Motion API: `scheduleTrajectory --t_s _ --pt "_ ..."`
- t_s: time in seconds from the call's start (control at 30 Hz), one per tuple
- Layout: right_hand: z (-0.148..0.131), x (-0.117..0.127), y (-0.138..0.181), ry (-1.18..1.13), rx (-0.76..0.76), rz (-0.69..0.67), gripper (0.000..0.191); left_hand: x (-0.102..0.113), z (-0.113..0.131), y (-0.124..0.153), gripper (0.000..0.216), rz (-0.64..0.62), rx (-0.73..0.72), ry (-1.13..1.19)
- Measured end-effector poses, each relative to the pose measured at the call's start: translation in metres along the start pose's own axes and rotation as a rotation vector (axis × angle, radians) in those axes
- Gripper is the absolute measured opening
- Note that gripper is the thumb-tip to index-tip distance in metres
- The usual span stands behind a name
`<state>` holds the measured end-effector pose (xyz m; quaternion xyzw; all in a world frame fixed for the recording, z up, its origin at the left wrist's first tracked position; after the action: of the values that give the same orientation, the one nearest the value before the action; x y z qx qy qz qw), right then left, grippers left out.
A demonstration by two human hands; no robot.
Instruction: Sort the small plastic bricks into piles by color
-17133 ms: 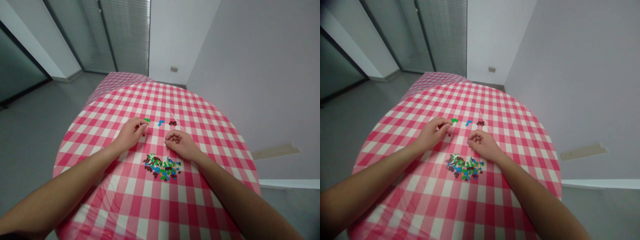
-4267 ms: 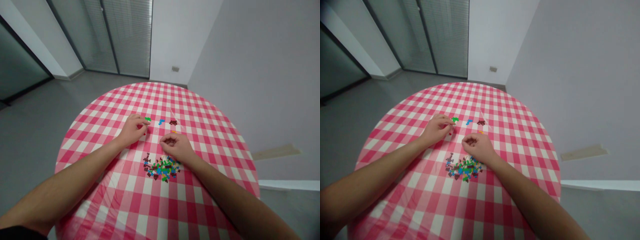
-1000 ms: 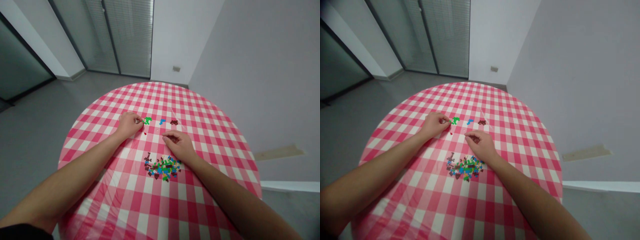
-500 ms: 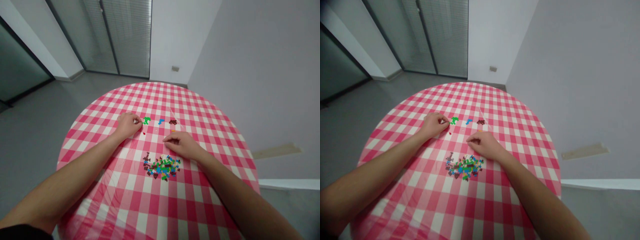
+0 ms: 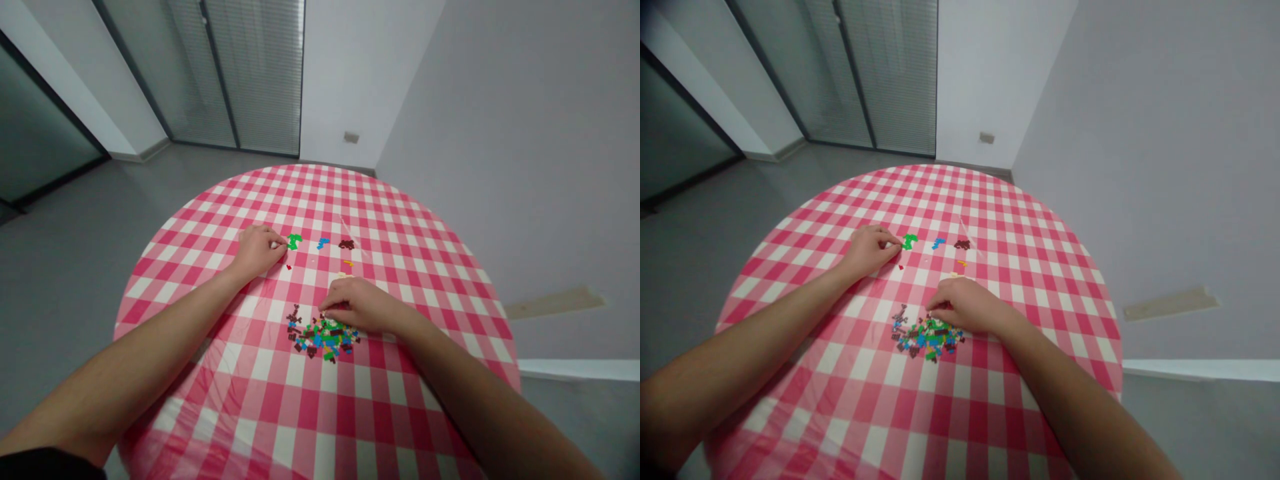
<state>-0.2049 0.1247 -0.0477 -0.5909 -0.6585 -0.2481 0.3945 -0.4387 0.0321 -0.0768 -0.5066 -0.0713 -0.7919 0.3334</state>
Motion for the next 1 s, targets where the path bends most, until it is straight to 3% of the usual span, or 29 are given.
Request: scheduleTrajectory --t_s 0.13,0.2,0.4,0.5,0.57,0.73,0.83,1.0 --pt "-0.002 0.001 -0.001 -0.034 -0.026 0.028 0.015 0.000 0.001 0.001 0.019 0.004 -0.008 -0.001" --pt "0.001 0.003 0.000 -0.064 -0.097 0.104 0.014 0.001 0.002 0.001 0.019 0.001 -0.007 -0.003" --pt "0.024 0.025 0.013 -0.157 -0.378 0.625 0.013 0.001 0.002 -0.001 0.021 -0.005 -0.017 -0.019" --pt "0.033 0.037 0.021 -0.129 -0.482 0.747 0.017 0.001 0.001 -0.001 0.022 -0.005 -0.015 -0.010" --pt "0.037 0.042 0.024 -0.070 -0.547 0.701 0.015 0.001 0.002 0.000 0.021 -0.008 -0.012 0.000" --pt "0.043 0.044 0.028 -0.052 -0.609 0.390 0.002 0.002 0.002 0.000 0.020 -0.012 -0.009 0.018" --pt "0.046 0.041 0.027 -0.061 -0.640 0.253 0.007 0.002 0.002 0.000 0.020 -0.018 -0.008 0.020" --pt "0.048 0.042 0.029 -0.026 -0.644 0.163 0.006 0.001 0.001 0.000 0.020 -0.008 -0.028 0.033"
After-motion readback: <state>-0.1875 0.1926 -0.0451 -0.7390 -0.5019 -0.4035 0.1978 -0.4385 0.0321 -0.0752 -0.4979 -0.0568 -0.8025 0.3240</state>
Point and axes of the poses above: each hand's wrist, its own y-axis away from the middle knuckle, its own x-axis out of the back of the hand, z = x × y, the point moved 2 cm from there along -y, towards the middle knuckle, and after that the axes turned 7 degrees about x, right-handed, at the moved point
